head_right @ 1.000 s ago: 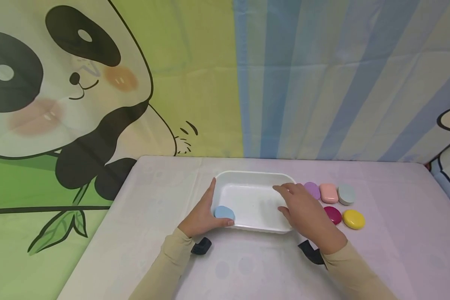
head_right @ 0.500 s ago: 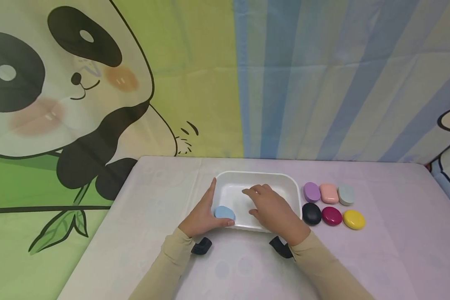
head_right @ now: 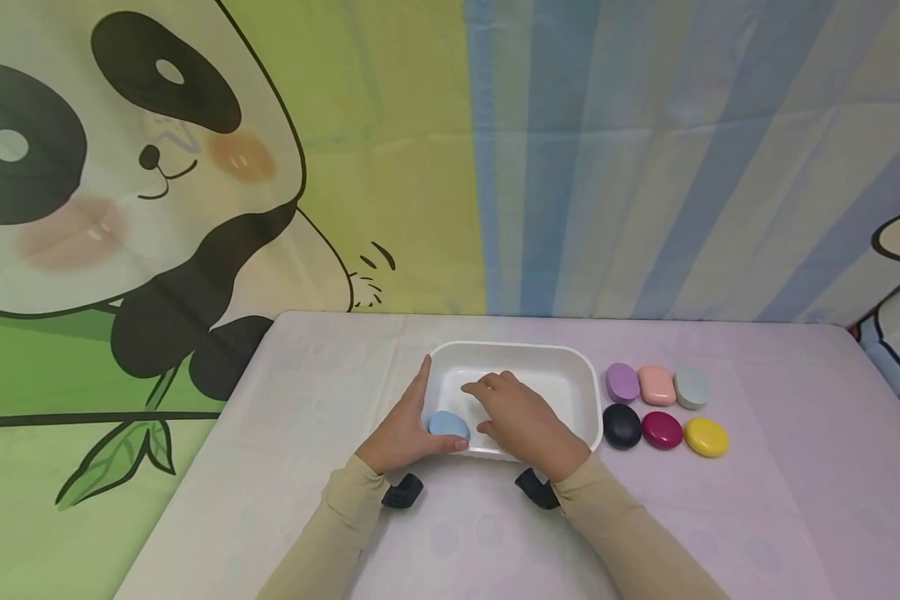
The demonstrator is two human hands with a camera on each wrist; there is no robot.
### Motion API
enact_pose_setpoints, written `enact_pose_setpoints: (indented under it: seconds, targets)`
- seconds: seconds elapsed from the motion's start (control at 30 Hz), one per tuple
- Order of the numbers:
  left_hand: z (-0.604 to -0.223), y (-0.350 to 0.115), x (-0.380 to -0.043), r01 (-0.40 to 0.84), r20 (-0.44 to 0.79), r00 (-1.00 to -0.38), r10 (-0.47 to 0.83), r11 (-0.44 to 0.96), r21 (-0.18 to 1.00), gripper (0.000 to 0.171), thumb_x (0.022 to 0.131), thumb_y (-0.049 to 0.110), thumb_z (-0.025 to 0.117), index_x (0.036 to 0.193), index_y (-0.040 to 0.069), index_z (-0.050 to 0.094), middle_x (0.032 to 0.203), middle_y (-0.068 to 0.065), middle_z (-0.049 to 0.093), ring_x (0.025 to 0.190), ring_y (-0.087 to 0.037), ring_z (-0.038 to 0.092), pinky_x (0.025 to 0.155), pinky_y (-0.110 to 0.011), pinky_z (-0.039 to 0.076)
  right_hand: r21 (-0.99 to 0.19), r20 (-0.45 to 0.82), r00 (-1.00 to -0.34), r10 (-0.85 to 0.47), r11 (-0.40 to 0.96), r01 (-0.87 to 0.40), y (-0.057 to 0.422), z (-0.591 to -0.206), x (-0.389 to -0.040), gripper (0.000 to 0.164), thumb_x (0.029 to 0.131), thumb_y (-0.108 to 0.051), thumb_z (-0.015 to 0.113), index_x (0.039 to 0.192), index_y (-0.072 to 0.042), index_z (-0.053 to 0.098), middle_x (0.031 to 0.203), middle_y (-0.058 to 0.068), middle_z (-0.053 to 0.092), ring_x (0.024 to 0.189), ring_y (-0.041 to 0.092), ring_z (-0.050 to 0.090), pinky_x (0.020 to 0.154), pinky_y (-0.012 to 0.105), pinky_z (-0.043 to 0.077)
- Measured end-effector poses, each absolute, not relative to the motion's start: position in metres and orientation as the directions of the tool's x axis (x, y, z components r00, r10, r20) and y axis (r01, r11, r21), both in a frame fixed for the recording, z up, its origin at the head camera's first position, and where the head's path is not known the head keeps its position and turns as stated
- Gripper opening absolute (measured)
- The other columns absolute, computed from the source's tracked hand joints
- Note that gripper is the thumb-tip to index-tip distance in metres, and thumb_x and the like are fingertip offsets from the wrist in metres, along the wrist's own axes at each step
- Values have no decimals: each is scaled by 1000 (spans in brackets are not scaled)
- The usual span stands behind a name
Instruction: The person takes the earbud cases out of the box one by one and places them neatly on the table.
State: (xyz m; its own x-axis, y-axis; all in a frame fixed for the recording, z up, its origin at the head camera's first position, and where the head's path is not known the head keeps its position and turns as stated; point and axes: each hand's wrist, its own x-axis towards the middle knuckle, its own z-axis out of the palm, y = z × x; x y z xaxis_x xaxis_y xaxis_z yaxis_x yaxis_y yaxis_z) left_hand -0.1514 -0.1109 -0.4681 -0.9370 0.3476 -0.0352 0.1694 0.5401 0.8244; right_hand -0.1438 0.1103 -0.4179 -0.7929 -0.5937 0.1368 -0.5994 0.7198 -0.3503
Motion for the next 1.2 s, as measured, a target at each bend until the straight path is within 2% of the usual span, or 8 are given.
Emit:
enact_pose_setpoints:
  seconds: [0.27, 0.53, 0.73, 1.0, 1.2]
  targets:
    - [-467, -112, -151, 182, -25, -931, 364, 523, 832, 137, 70, 57, 87, 160, 29, -12, 168, 2, 1, 152, -21, 12, 117, -50, 25, -382, 116, -746, -655, 664, -643, 99, -420, -150, 56, 78, -2, 85, 130, -7, 66, 121, 9, 65, 113, 28, 58, 93, 41, 51]
    - [-467, -111, -150, 176, -39, -928, 370, 529, 830, 137, 70, 53, 89, 160, 30, -13, 168, 4, -2, 152, -19, 8, 118, -49, 23, -396, 52, -724, -688, 651, -647, 90, -423, -155, 56, 77, -9, 87, 129, -11, 68, 122, 9, 65, 115, 28, 56, 95, 41, 50]
    - [-467, -112, -150, 177, -42, -925, 377, 526, 832, 137, 72, 47, 90, 160, 28, -13, 167, 5, -3, 152, -19, 5, 119, -49, 21, -400, 62, -691, -721, 616, -679, 85, -427, -157, 48, 79, -11, 86, 125, -9, 71, 117, 8, 67, 105, 25, 56, 89, 38, 51]
    - [-466, -112, -151, 176, -43, -925, 377, 528, 831, 137, 72, 49, 89, 159, 30, -15, 167, 4, -4, 152, -19, 5, 119, -48, 22, -444, 15, -686, -727, 610, -656, 82, -429, -161, 44, 82, -8, 83, 125, -13, 73, 118, 6, 67, 101, 22, 55, 88, 36, 50]
    - [-464, -111, -150, 173, -40, -928, 370, 525, 834, 136, 72, 48, 89, 160, 28, -13, 167, 4, -2, 152, -19, 6, 119, -47, 21, -496, -25, -697, -717, 614, -614, 81, -427, -162, 41, 84, -7, 81, 124, -11, 72, 117, 6, 68, 105, 24, 58, 93, 39, 49]
